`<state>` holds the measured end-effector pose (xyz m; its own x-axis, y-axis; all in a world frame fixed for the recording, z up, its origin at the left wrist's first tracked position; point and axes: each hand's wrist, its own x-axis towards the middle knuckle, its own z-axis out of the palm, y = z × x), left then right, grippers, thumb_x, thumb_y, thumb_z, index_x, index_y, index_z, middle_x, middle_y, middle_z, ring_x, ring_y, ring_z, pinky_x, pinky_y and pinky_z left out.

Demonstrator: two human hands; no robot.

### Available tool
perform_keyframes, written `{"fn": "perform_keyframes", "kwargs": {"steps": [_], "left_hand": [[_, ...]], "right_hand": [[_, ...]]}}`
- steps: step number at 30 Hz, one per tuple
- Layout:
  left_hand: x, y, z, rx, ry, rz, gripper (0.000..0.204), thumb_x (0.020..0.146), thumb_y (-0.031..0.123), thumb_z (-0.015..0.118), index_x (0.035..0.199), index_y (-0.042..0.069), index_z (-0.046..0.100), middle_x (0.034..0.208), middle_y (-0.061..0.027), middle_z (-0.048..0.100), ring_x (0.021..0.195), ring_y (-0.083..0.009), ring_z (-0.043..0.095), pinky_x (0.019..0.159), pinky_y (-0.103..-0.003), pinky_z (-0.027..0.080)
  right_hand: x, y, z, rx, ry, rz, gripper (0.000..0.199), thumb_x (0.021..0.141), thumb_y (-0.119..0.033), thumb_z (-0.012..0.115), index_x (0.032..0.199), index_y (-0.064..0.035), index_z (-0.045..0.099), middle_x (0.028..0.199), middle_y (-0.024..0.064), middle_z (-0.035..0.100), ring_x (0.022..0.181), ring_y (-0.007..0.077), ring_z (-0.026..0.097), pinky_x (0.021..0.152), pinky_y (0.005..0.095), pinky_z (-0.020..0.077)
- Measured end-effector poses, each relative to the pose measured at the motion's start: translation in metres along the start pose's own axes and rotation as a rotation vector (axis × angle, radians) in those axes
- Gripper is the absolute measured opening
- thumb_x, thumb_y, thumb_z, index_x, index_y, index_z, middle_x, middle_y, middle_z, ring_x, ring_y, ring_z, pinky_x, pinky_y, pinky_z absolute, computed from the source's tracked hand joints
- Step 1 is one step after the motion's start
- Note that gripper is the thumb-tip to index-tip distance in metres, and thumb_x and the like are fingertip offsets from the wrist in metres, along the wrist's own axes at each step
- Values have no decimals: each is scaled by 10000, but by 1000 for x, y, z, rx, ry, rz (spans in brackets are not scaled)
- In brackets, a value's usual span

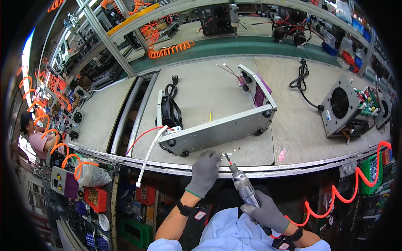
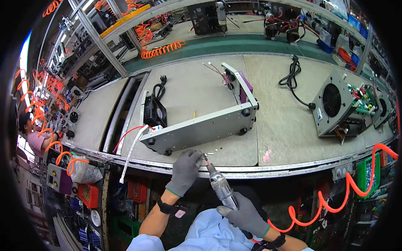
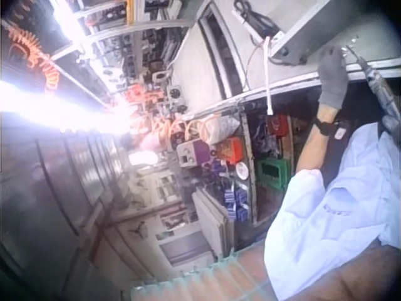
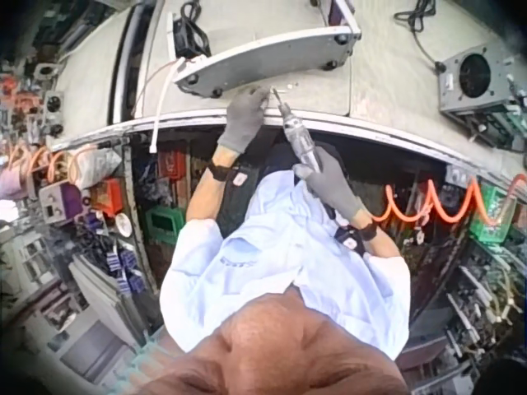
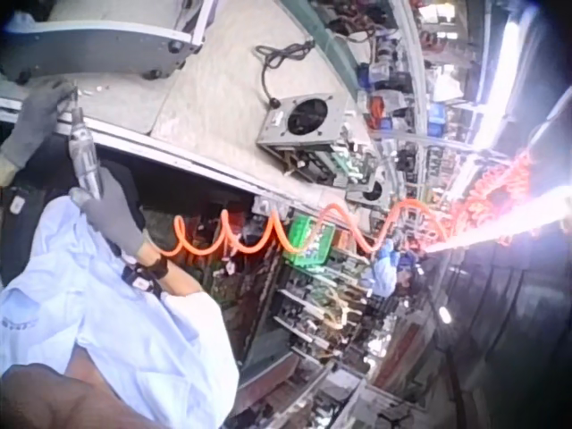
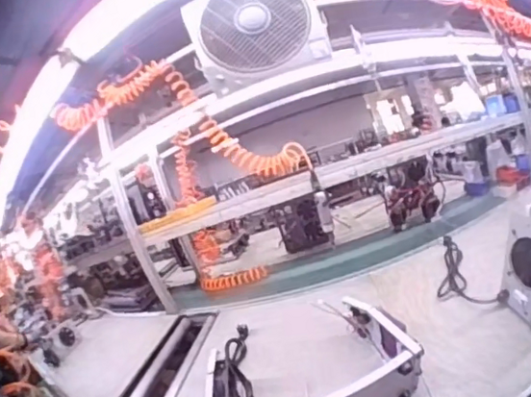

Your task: Assembling electronic components and circuit boards into a power supply housing on a production line.

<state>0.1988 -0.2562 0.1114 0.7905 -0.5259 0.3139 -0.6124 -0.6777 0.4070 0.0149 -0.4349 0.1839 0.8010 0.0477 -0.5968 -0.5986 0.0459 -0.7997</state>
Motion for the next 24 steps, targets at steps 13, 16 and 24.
{"fn": "perform_keyframes", "kwargs": {"steps": [13,16,24], "left_hand": [[-9,-21,-106,-297,-83,-100,162,891,43,603,1051,36,623,935,-195,624,888,-372,621,745,-432,515],[12,-15,-152,-568,-57,-323,133,953,144,620,984,17,648,852,-60,663,751,-129,634,640,-273,484],[110,-19,-178,-550,-287,-437,184,909,171,663,960,1,712,721,-13,649,550,-58,586,439,-203,414]], "right_hand": [[29,-50,43,57,-156,-79,457,892,-353,703,1164,-26,537,749,27,552,547,80,548,495,261,471],[30,-50,52,46,-123,-53,461,894,-356,702,1162,-22,534,749,33,558,546,81,554,490,260,472],[33,-46,75,130,-76,-76,421,898,-361,700,1096,-31,529,688,33,558,524,83,539,484,258,470]]}}
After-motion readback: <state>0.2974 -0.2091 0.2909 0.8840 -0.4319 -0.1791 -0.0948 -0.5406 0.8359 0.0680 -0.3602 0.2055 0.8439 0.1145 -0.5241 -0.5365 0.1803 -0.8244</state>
